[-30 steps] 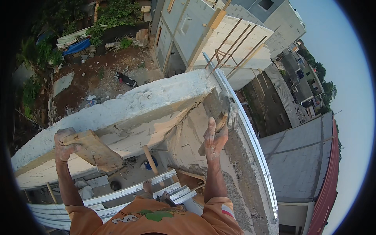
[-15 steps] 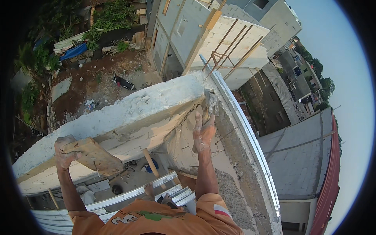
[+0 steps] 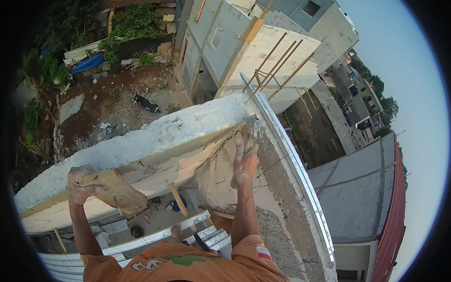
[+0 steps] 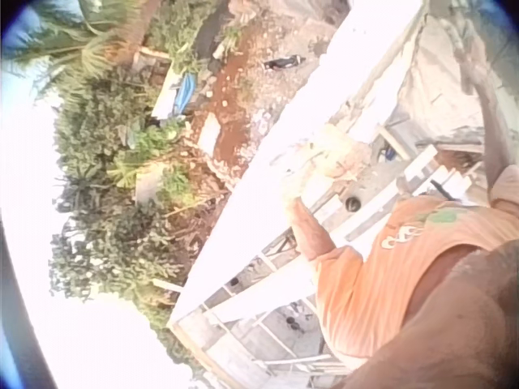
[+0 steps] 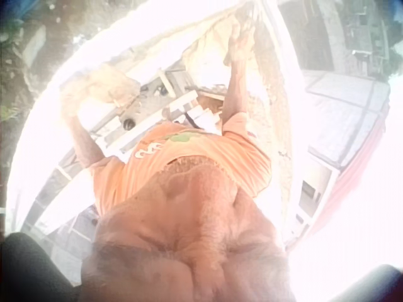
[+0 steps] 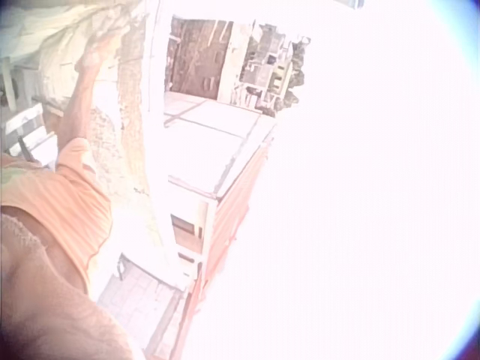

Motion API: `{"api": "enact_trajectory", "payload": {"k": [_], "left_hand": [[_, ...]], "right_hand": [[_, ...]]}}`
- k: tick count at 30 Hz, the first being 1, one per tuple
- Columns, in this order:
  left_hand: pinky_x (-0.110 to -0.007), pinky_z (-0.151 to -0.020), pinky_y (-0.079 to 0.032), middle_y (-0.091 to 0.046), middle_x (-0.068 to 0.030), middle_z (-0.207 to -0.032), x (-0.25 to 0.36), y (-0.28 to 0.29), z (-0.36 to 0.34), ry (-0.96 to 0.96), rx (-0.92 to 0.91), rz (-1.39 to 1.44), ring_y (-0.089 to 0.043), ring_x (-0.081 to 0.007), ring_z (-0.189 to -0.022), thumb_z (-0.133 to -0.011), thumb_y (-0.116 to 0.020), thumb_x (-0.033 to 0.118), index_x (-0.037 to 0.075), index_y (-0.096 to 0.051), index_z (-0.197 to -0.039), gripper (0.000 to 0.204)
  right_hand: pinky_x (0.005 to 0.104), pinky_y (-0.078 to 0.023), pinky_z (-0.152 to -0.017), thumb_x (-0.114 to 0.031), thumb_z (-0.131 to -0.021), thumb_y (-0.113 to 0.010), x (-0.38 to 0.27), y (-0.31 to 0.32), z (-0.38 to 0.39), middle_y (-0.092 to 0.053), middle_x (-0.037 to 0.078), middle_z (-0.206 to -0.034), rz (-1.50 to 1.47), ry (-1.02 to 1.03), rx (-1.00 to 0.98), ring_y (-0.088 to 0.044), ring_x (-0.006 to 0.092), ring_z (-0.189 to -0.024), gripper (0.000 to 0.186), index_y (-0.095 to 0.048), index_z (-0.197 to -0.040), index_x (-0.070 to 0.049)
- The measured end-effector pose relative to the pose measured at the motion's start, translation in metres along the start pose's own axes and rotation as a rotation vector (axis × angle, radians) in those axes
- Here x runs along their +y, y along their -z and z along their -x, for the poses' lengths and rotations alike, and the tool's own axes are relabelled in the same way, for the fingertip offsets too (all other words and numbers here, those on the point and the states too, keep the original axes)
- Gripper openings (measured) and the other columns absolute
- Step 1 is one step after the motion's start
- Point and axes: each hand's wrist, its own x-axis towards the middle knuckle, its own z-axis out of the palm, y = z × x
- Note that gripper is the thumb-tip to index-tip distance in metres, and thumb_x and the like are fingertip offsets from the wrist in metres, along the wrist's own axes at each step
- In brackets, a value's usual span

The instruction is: The person applies mortar to the top of a block wall using a wooden board and a hammer. They handle long metal studs and position them along the wall while moving along a narrow support structure.

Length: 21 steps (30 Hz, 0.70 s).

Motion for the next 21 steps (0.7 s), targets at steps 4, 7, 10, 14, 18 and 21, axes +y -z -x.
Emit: {"api": "enact_trajectory", "payload": {"k": [4, 7, 10, 14, 18, 21], "left_hand": [[-0.029, -0.049, -0.036, -0.057, -0.0058, -0.058, -0.002, 0.003, -0.001, 0.002, -0.039, -0.006, -0.049, -0.0144, -0.053, -0.054, -0.087, 0.024, -0.001, -0.064, -0.065, 0.036], [-0.029, -0.048, -0.036, -0.057, -0.0061, -0.058, -0.005, 0.005, 0.000, 0.001, -0.027, -0.001, -0.049, -0.0146, -0.053, -0.053, -0.086, 0.023, -0.002, -0.063, -0.064, 0.035], [-0.029, -0.048, -0.036, -0.057, -0.0064, -0.058, -0.006, 0.007, 0.000, -0.001, -0.068, -0.058, -0.049, -0.0147, -0.052, -0.053, -0.084, 0.024, -0.002, -0.064, -0.064, 0.035], [-0.029, -0.049, -0.036, -0.057, -0.0064, -0.059, -0.004, 0.005, -0.004, -0.031, -0.064, -0.003, -0.049, -0.0147, -0.053, -0.054, -0.084, 0.025, -0.002, -0.064, -0.065, 0.035], [-0.029, -0.049, -0.035, -0.056, -0.0058, -0.059, 0.004, 0.003, -0.002, -0.003, -0.078, 0.018, -0.048, -0.0141, -0.053, -0.056, -0.084, 0.023, -0.001, -0.064, -0.065, 0.033], [-0.029, -0.049, -0.034, -0.055, -0.0048, -0.058, 0.005, 0.001, -0.002, -0.022, -0.066, 0.034, -0.046, -0.0133, -0.052, -0.058, -0.084, 0.022, -0.001, -0.063, -0.064, 0.032]], "right_hand": [[0.0365, -0.046, -0.056, -0.044, -0.090, -0.064, -0.035, 0.020, 0.000, -0.058, 0.015, -0.068, 0.114, 0.071, 0.102, -0.054, 0.0201, -0.058, 0.060, -0.052, -0.116, 0.009], [0.0356, -0.047, -0.059, -0.042, -0.090, -0.066, -0.052, 0.032, -0.002, -0.059, 0.013, -0.069, 0.183, 0.086, 0.165, -0.052, 0.0199, -0.060, 0.058, -0.052, -0.117, 0.008], [0.0395, -0.048, -0.066, -0.034, -0.091, -0.067, -0.046, 0.023, -0.006, -0.061, 0.017, -0.076, -0.141, 0.498, 0.471, -0.055, 0.0267, -0.065, 0.052, -0.052, -0.114, 0.010], [0.0383, -0.050, -0.071, -0.035, -0.091, -0.066, -0.011, 0.006, 0.000, -0.065, 0.019, -0.083, 0.322, 0.650, 0.394, -0.064, 0.0284, -0.076, 0.050, -0.052, -0.114, 0.008], [0.0482, -0.050, -0.066, -0.038, -0.090, -0.066, 0.013, 0.000, 0.009, -0.064, 0.026, -0.079, 0.271, -0.054, -0.047, -0.066, 0.0433, -0.077, 0.056, -0.051, -0.115, 0.010], [0.0478, -0.049, -0.063, -0.041, -0.090, -0.066, 0.005, 0.008, 0.012, -0.062, 0.024, -0.070, 0.204, -0.054, 0.024, -0.065, 0.0398, -0.070, 0.058, -0.052, -0.113, 0.010]]}}
